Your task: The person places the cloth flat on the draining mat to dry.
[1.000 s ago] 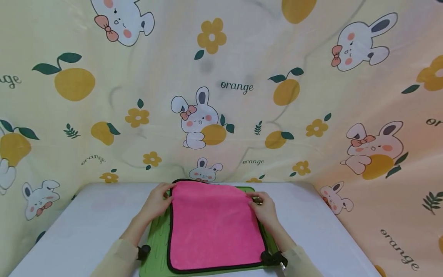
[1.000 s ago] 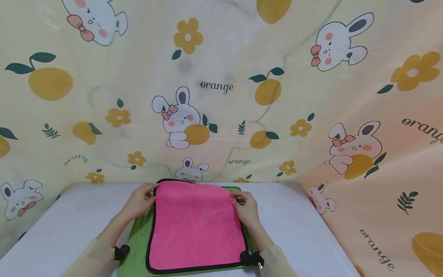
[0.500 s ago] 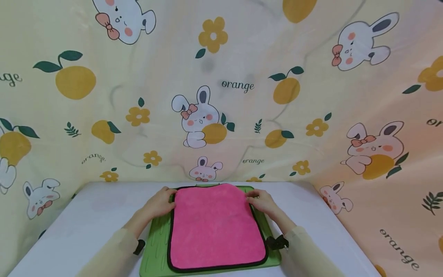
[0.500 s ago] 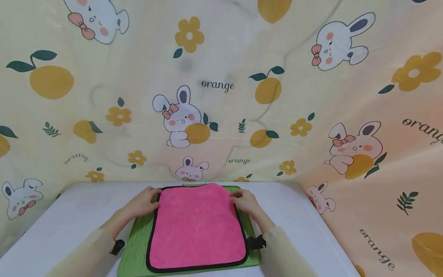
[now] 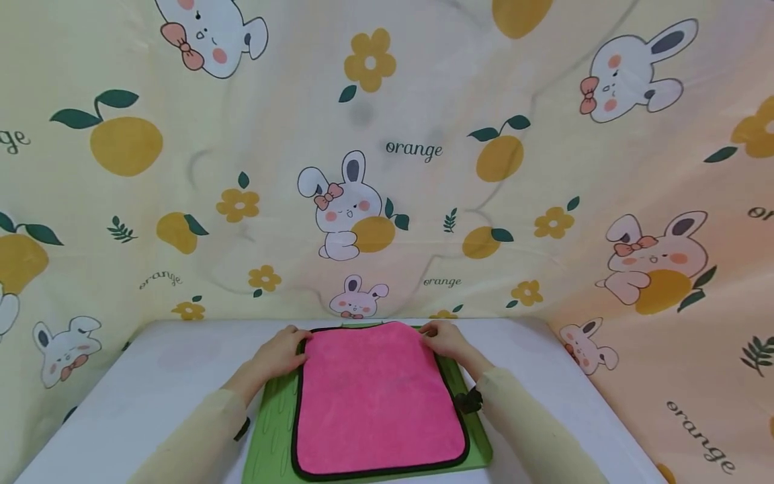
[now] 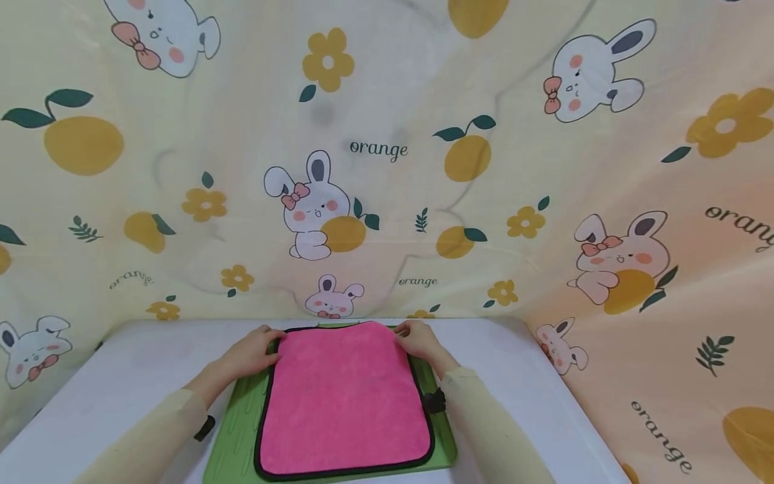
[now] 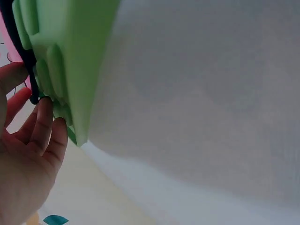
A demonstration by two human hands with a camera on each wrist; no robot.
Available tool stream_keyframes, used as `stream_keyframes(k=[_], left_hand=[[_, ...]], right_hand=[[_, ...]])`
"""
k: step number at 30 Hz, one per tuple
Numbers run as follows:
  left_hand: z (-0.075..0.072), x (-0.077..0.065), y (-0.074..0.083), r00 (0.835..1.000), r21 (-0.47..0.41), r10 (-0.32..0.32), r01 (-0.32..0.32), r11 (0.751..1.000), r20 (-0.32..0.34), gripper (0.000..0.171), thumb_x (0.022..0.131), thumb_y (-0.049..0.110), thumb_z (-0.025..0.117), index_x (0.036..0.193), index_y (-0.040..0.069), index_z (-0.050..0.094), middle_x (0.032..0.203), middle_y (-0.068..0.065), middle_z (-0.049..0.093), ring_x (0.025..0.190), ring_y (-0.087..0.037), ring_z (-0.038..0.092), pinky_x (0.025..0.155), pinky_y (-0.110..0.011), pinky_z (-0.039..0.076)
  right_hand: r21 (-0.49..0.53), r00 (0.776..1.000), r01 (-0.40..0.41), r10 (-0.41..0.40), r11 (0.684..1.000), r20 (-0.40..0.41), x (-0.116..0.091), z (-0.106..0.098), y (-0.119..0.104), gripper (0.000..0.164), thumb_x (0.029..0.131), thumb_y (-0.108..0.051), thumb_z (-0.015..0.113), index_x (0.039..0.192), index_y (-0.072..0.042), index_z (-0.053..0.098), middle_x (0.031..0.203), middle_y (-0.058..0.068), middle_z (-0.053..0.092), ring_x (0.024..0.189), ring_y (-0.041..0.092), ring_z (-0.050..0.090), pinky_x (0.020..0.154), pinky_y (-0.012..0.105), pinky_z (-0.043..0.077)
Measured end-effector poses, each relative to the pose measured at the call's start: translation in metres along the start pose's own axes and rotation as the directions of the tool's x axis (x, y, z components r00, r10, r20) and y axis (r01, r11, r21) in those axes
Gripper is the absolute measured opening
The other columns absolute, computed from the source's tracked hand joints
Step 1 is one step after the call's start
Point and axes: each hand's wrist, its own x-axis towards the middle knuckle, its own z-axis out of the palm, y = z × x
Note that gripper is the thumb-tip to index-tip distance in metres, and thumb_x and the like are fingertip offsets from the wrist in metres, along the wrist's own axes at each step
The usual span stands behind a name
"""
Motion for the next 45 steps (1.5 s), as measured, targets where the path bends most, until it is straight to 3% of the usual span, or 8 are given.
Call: stream_keyframes(k=[8, 13, 19, 25, 29, 36, 40, 45], left_hand=[[0.001, -0.003, 0.004, 0.999, 0.083, -0.047, 0.047, 0.995, -0.002, 0.04, 0.084, 0.025, 0.069, 0.12, 0.011, 0.062, 0.114, -0.009, 0.058, 0.105, -0.03, 0.057, 0.078, -0.054, 0.047], [0.001, -0.001, 0.004, 0.998, 0.044, -0.066, 0.065, 0.997, 0.006, 0.039, 0.085, 0.023, 0.069, 0.121, 0.01, 0.062, 0.117, -0.01, 0.057, 0.109, -0.032, 0.055, 0.081, -0.054, 0.048], [0.002, 0.0, 0.002, 0.996, 0.018, -0.086, 0.085, 0.996, 0.021, 0.038, 0.085, 0.022, 0.068, 0.121, 0.01, 0.063, 0.12, -0.009, 0.055, 0.111, -0.032, 0.053, 0.083, -0.054, 0.048], [0.002, -0.001, 0.004, 0.994, 0.006, -0.103, 0.103, 0.995, 0.044, 0.038, 0.085, 0.02, 0.068, 0.121, 0.011, 0.063, 0.118, -0.008, 0.055, 0.111, -0.031, 0.052, 0.082, -0.053, 0.048], [0.001, -0.003, 0.006, 0.993, -0.002, -0.102, 0.103, 0.995, 0.055, 0.037, 0.085, 0.02, 0.068, 0.12, 0.011, 0.064, 0.116, -0.007, 0.055, 0.11, -0.029, 0.053, 0.08, -0.051, 0.049], [0.002, -0.003, 0.004, 0.993, 0.004, -0.109, 0.109, 0.994, 0.046, 0.035, 0.085, 0.022, 0.068, 0.119, 0.012, 0.064, 0.115, -0.006, 0.055, 0.109, -0.027, 0.054, 0.08, -0.05, 0.049], [0.0, -0.002, 0.003, 0.992, 0.01, -0.113, 0.112, 0.994, 0.048, 0.035, 0.085, 0.023, 0.068, 0.119, 0.013, 0.064, 0.116, -0.005, 0.055, 0.109, -0.027, 0.054, 0.08, -0.051, 0.05], [0.0, 0.0, 0.003, 0.991, 0.012, -0.118, 0.118, 0.993, 0.057, 0.036, 0.085, 0.024, 0.068, 0.12, 0.015, 0.064, 0.117, -0.004, 0.055, 0.11, -0.027, 0.054, 0.078, -0.053, 0.049]], right_hand=[[-0.007, 0.994, 0.083, -0.083, 0.997, -0.064, -0.005, 0.004, -0.004, 0.019, 0.08, -0.01, 0.073, 0.099, -0.012, 0.073, 0.084, -0.001, 0.068, 0.078, 0.014, 0.062, 0.065, 0.029, 0.05], [0.192, 0.989, 0.144, -0.144, 0.971, -0.014, -0.014, 0.008, -0.005, 0.025, 0.081, -0.009, 0.073, 0.106, -0.014, 0.071, 0.097, 0.001, 0.067, 0.08, 0.014, 0.063, 0.064, 0.027, 0.051], [0.378, 0.992, 0.039, -0.082, 0.925, 0.1, -0.025, 0.014, -0.014, 0.025, 0.086, -0.024, 0.071, 0.11, -0.017, 0.07, 0.105, 0.002, 0.067, 0.087, 0.015, 0.064, 0.071, 0.029, 0.052], [0.412, 0.993, -0.041, -0.011, 0.91, 0.121, -0.03, 0.015, -0.018, 0.038, 0.086, -0.022, 0.071, 0.119, -0.005, 0.061, 0.105, 0.009, 0.063, 0.08, 0.016, 0.062, 0.066, 0.031, 0.052], [0.358, 0.988, -0.062, 0.007, 0.932, 0.152, -0.032, 0.017, -0.017, 0.049, 0.083, -0.024, 0.073, 0.123, -0.002, 0.056, 0.096, 0.008, 0.065, 0.071, 0.016, 0.06, 0.06, 0.032, 0.051], [0.309, 1.0, -0.001, 0.007, 0.951, -0.019, -0.024, 0.017, -0.014, 0.036, 0.081, -0.011, 0.073, 0.116, -0.006, 0.063, 0.089, 0.004, 0.066, 0.081, 0.014, 0.062, 0.068, 0.03, 0.052], [0.326, 0.994, -0.022, 0.054, 0.945, -0.09, -0.016, 0.014, -0.008, 0.03, 0.083, -0.007, 0.071, 0.112, -0.011, 0.065, 0.093, 0.005, 0.065, 0.082, 0.017, 0.063, 0.066, 0.031, 0.053], [0.235, 0.982, 0.006, 0.039, 0.972, -0.184, -0.013, 0.012, 0.002, 0.023, 0.082, -0.005, 0.07, 0.104, -0.011, 0.069, 0.097, 0.006, 0.068, 0.086, 0.021, 0.065, 0.074, 0.036, 0.052]])
